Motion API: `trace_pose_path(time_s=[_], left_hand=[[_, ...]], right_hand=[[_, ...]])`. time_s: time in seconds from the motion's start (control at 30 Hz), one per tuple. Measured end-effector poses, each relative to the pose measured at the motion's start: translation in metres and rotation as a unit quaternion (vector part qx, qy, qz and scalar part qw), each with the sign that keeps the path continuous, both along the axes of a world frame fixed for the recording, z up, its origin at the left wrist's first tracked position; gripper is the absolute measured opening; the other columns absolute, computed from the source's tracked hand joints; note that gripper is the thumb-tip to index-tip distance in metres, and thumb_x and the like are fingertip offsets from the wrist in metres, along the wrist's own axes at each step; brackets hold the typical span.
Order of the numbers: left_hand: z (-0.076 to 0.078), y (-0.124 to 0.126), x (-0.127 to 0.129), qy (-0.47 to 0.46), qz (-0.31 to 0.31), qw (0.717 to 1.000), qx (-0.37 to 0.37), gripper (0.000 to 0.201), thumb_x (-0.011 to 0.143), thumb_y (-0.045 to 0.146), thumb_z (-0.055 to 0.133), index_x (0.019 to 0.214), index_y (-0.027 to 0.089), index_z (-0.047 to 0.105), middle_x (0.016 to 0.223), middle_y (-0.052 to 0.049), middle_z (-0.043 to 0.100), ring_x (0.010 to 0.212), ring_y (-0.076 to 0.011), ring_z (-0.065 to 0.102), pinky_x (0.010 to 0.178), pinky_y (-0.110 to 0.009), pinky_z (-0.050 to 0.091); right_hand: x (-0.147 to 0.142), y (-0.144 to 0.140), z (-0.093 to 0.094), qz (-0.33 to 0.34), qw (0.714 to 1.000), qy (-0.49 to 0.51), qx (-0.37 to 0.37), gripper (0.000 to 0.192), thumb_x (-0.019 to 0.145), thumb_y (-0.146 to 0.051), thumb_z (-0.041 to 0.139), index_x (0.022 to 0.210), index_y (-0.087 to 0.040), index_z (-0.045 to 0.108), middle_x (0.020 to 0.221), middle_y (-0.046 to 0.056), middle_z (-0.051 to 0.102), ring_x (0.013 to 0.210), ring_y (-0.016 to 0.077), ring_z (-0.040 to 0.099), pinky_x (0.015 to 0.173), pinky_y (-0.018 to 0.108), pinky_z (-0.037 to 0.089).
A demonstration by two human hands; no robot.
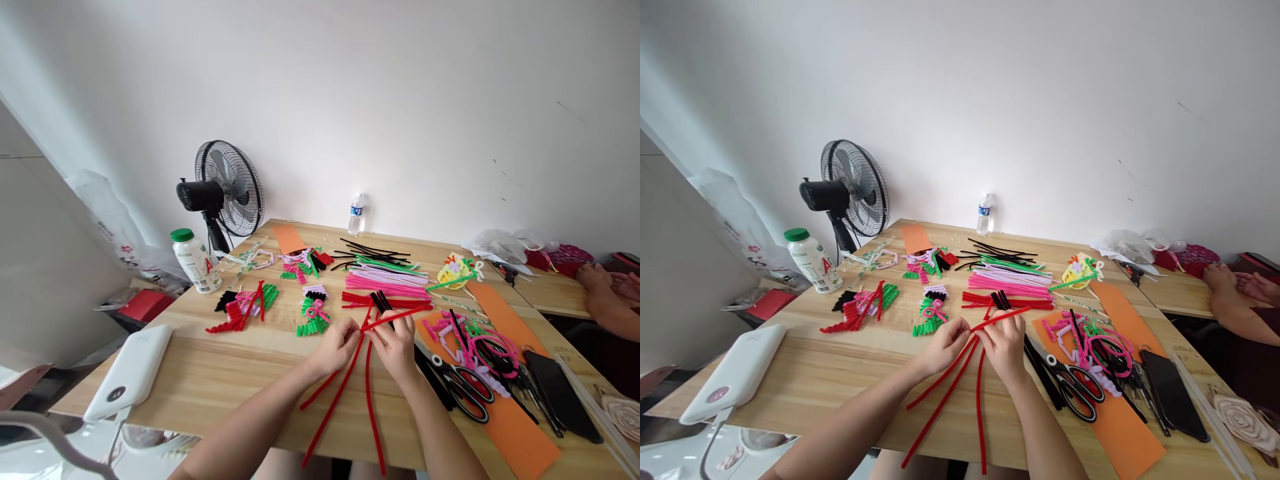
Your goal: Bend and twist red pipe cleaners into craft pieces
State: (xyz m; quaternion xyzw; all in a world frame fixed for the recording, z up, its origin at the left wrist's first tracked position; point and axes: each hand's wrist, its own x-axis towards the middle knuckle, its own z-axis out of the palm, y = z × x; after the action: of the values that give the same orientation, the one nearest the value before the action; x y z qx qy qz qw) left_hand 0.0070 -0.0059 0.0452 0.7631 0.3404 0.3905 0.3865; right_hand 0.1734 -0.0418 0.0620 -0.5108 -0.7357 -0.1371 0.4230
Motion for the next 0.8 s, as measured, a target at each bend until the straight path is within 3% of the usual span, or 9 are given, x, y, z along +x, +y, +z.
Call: trace_pose_path(time_s=[0.13, 0.23, 0.33, 0.43, 0.5, 0.57, 0.67, 0.73, 0.8], left_hand=[[0.004, -0.002, -0.004, 0.047, -0.003, 0.995, 0.089, 0.01, 0.082, 0.023, 0.041, 0.077, 0.017, 0.047, 0.071, -0.001, 0.051, 0.063, -0.0132, 0.045, 0.059, -0.025, 0.034], [0.008, -0.002, -0.006, 0.02, -0.019, 0.998, 0.047, 0.01, 0.078, 0.026, 0.045, 0.073, 0.017, 0.047, 0.067, 0.0, 0.049, 0.061, -0.0126, 0.044, 0.057, -0.025, 0.033], [0.012, 0.001, -0.007, -0.051, -0.084, 0.979, -0.177, 0.013, 0.073, 0.03, 0.045, 0.067, 0.018, 0.043, 0.054, 0.004, 0.039, 0.047, -0.0098, 0.035, 0.046, -0.022, 0.027], [0.013, 0.005, -0.007, -0.095, -0.189, 0.874, -0.438, 0.016, 0.065, 0.032, 0.044, 0.063, 0.021, 0.033, 0.047, 0.009, 0.022, 0.036, -0.006, 0.018, 0.037, -0.019, 0.015], [0.013, 0.005, -0.006, -0.109, -0.218, 0.833, -0.496, 0.02, 0.064, 0.033, 0.046, 0.063, 0.021, 0.031, 0.048, 0.01, 0.019, 0.035, -0.0048, 0.015, 0.035, -0.018, 0.013], [0.012, 0.003, -0.005, -0.121, -0.183, 0.876, -0.43, 0.019, 0.068, 0.035, 0.048, 0.066, 0.02, 0.036, 0.049, 0.009, 0.025, 0.035, -0.0058, 0.024, 0.035, -0.018, 0.02], [0.01, 0.0, -0.004, -0.081, -0.068, 0.987, -0.118, 0.015, 0.077, 0.032, 0.05, 0.08, 0.017, 0.048, 0.064, 0.001, 0.047, 0.055, -0.0114, 0.048, 0.051, -0.024, 0.04], [0.006, -0.001, -0.005, 0.005, -0.027, 0.994, 0.107, 0.012, 0.082, 0.025, 0.047, 0.088, 0.016, 0.053, 0.082, -0.005, 0.054, 0.073, -0.0145, 0.053, 0.065, -0.027, 0.044], [0.002, -0.001, -0.007, 0.09, -0.018, 0.965, 0.246, 0.016, 0.086, 0.019, 0.04, 0.09, 0.016, 0.055, 0.089, -0.008, 0.056, 0.079, -0.0166, 0.053, 0.07, -0.03, 0.044]], right_hand=[[0.0, 0.003, -0.003, 0.115, 0.986, 0.104, -0.053, 0.011, 0.082, -0.023, 0.058, 0.088, -0.022, 0.068, 0.09, 0.008, 0.06, 0.09, 0.0234, 0.054, 0.083, 0.041, 0.043], [0.001, 0.003, -0.006, 0.198, 0.947, 0.2, -0.158, 0.01, 0.082, -0.023, 0.058, 0.086, -0.02, 0.068, 0.083, 0.006, 0.064, 0.08, 0.0198, 0.059, 0.073, 0.034, 0.048], [0.0, 0.001, -0.006, 0.229, 0.896, 0.265, -0.272, 0.011, 0.081, -0.025, 0.06, 0.085, -0.019, 0.067, 0.076, 0.004, 0.064, 0.067, 0.0157, 0.058, 0.059, 0.026, 0.047], [-0.003, -0.002, -0.006, 0.243, 0.865, 0.297, -0.324, 0.013, 0.08, -0.028, 0.061, 0.082, -0.017, 0.067, 0.068, 0.002, 0.061, 0.054, 0.0115, 0.052, 0.049, 0.023, 0.041], [-0.005, -0.001, -0.007, 0.241, 0.847, 0.332, -0.339, 0.014, 0.078, -0.029, 0.062, 0.08, -0.016, 0.067, 0.064, 0.001, 0.06, 0.049, 0.0096, 0.048, 0.045, 0.022, 0.038], [-0.006, 0.0, -0.008, 0.23, 0.822, 0.385, -0.351, 0.016, 0.076, -0.032, 0.064, 0.075, -0.015, 0.065, 0.055, -0.002, 0.056, 0.043, 0.0085, 0.044, 0.041, 0.021, 0.036], [-0.006, 0.003, -0.008, 0.212, 0.782, 0.455, -0.369, 0.021, 0.075, -0.034, 0.064, 0.067, -0.015, 0.061, 0.042, -0.005, 0.047, 0.036, 0.0072, 0.039, 0.037, 0.02, 0.032], [-0.006, 0.004, -0.008, 0.209, 0.753, 0.481, -0.397, 0.023, 0.075, -0.034, 0.064, 0.063, -0.015, 0.058, 0.039, -0.006, 0.045, 0.033, 0.0063, 0.036, 0.035, 0.019, 0.028], [-0.005, 0.005, -0.008, 0.211, 0.723, 0.495, -0.433, 0.025, 0.074, -0.035, 0.064, 0.061, -0.016, 0.055, 0.038, -0.006, 0.045, 0.032, 0.0059, 0.034, 0.033, 0.019, 0.025]])
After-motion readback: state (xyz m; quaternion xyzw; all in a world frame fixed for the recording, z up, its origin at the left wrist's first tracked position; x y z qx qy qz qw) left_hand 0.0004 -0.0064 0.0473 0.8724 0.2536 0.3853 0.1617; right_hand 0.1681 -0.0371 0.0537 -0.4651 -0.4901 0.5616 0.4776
